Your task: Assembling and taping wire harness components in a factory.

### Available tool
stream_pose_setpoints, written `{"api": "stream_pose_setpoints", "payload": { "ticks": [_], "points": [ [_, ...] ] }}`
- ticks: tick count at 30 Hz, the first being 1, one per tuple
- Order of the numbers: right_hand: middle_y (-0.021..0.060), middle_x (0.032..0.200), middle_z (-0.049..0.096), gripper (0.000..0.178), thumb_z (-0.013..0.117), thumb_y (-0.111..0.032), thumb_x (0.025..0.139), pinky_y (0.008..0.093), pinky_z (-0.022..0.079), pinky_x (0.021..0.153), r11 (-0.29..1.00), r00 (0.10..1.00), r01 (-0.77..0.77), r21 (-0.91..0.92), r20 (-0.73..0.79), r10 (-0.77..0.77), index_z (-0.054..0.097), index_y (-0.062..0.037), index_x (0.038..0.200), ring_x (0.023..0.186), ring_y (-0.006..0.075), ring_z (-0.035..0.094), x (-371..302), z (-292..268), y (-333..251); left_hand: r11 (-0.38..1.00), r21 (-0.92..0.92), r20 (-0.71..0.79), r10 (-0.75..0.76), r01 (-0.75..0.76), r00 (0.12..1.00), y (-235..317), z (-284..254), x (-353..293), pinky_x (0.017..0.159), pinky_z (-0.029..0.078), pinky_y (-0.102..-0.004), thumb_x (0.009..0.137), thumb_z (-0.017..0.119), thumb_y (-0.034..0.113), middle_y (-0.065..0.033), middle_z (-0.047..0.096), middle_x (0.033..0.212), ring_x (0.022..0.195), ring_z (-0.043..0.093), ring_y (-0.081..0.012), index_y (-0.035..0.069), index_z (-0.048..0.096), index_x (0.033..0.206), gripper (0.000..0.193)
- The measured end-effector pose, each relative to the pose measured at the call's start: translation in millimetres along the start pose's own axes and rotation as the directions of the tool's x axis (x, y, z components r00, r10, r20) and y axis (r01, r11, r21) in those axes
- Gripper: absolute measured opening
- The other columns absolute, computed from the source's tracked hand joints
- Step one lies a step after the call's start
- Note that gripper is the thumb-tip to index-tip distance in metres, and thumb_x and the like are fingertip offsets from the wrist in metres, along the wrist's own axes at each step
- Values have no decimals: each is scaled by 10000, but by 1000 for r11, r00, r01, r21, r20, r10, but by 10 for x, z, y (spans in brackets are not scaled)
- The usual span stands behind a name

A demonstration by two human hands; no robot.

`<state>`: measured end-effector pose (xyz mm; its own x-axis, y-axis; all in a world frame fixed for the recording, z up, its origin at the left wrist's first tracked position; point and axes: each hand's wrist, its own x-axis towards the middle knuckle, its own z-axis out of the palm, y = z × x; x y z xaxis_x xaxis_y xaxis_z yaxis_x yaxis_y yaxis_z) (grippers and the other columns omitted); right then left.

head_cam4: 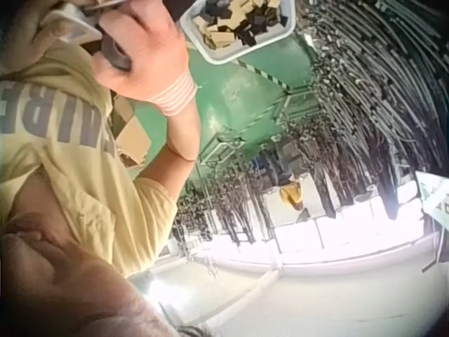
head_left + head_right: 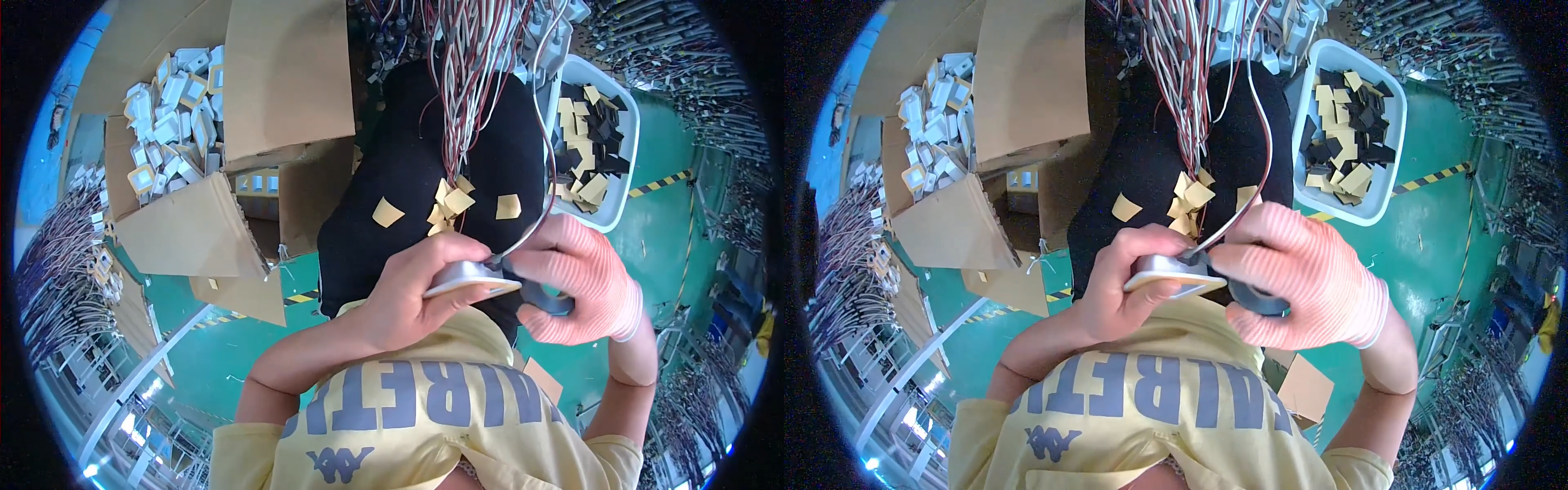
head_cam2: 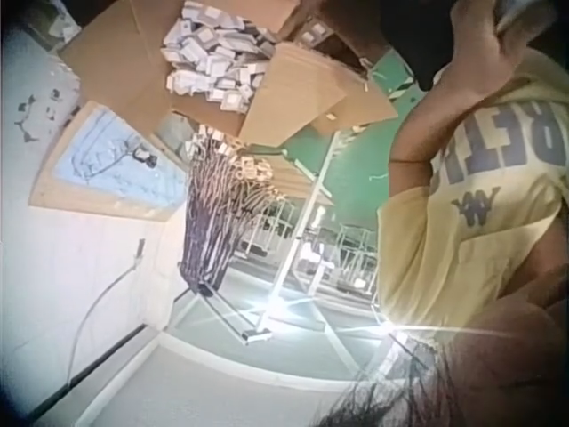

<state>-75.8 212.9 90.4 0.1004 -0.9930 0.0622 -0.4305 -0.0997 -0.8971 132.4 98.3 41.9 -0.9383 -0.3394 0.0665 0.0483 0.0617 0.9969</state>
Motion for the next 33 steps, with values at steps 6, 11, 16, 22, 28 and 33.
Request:
{"api": "stream_pose_setpoints", "payload": {
  "ticks": [6,11,16,22,28,33],
  "points": [
    [124,912,550,394,714,-204,670,374,499,639,999,966,-15,-39,257,25,597,1,985,753,326,575,178,-187,-171,968,249,-29,-15,22,999,107,-31,44,733,513,-370,790,746,175,-187,575,1018,862,628,-320,-3,414,1109,493],
    [150,874,545,395,701,-266,730,354,490,641,977,953,-208,49,234,191,586,21,976,744,319,583,197,-161,-267,849,508,31,153,-148,988,166,-50,70,738,512,-371,682,729,76,-172,529,1031,869,600,-324,10,426,1017,456],
    [145,880,575,477,664,-380,803,336,501,670,647,815,-554,524,183,550,578,26,1037,790,230,614,87,58,-295,683,711,57,178,-165,982,165,-54,91,725,511,-348,689,659,43,-150,511,967,800,587,-292,9,429,977,370],
    [120,836,587,1063,565,-787,680,324,545,607,-73,841,-392,917,389,375,399,38,1328,658,252,630,-225,255,-233,746,657,37,118,-113,992,224,-133,129,699,513,-370,707,736,149,-157,534,949,797,604,-291,5,437,973,424],
    [22,730,504,930,651,-549,808,226,353,458,536,847,-412,736,93,523,280,34,1431,634,109,554,-262,404,-419,902,-7,191,-422,431,886,119,-155,101,711,510,-328,725,815,333,-120,604,951,870,652,-194,45,478,1022,533],
    [181,1160,546,438,666,-61,724,310,487,751,921,863,-324,216,-333,381,535,8,1135,882,205,595,-451,324,-253,858,-278,330,-338,433,881,-7,-108,34,775,441,-235,749,744,487,-44,592,998,895,562,-94,27,452,1054,624]
  ]
}}
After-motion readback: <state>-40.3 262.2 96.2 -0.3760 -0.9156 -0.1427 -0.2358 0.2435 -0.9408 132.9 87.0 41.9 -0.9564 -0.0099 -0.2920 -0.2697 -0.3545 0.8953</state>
